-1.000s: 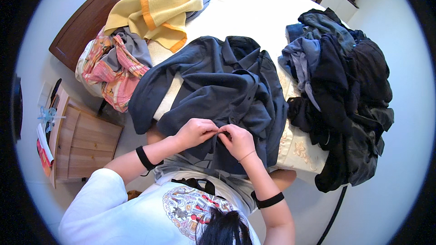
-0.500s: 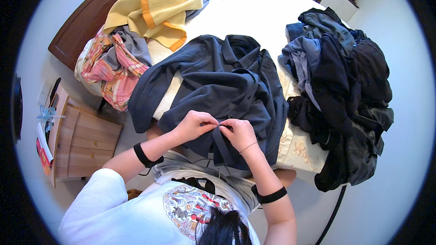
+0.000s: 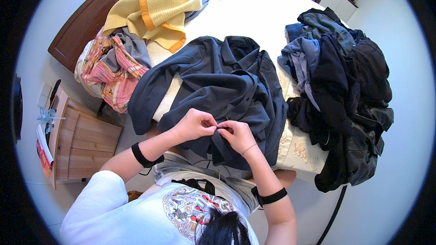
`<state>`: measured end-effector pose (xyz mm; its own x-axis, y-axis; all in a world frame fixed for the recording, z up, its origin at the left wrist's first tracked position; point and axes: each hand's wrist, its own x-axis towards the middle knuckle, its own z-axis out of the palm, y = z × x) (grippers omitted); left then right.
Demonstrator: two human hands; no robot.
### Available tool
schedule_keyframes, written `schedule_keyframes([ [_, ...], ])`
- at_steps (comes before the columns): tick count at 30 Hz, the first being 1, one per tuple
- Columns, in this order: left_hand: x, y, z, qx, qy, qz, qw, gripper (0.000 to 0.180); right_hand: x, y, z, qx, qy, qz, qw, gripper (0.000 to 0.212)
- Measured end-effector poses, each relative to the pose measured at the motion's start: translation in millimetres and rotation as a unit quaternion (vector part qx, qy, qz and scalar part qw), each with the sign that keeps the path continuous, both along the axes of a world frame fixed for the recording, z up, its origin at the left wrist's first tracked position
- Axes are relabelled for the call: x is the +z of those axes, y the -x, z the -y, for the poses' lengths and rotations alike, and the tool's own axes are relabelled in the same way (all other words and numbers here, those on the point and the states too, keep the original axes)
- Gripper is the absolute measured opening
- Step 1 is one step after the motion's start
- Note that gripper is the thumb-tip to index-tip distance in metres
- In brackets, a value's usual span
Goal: The person picks up a dark blue shirt from a bed and fastens several buttons on the front by hand before smoothing it out on the mattress.
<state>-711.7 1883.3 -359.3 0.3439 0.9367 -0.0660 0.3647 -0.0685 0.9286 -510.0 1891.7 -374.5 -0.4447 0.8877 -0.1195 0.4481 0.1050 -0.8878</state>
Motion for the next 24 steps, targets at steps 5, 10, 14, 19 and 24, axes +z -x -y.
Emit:
schedule_keyframes([
  [5,-12,1,-2,0.002,0.070,0.114,0.991,0.008,0,-10,-4,0.032,0.016,-0.057,0.998,0.019],
  [10,-9,2,-2,0.009,0.116,0.195,0.974,0.017,4,-14,-9,0.051,0.086,-0.113,0.989,0.018],
  [14,-3,2,-3,-0.003,0.093,0.185,0.978,0.016,2,-17,-13,0.089,0.219,-0.185,0.954,0.015],
  [19,7,4,-12,-0.081,-0.063,0.021,0.994,0.015,-18,-13,-10,0.041,0.352,-0.278,0.893,0.018],
  [24,6,12,-13,-0.113,-0.062,0.013,0.992,0.020,-15,-16,-11,0.066,0.313,-0.197,0.927,0.021],
])
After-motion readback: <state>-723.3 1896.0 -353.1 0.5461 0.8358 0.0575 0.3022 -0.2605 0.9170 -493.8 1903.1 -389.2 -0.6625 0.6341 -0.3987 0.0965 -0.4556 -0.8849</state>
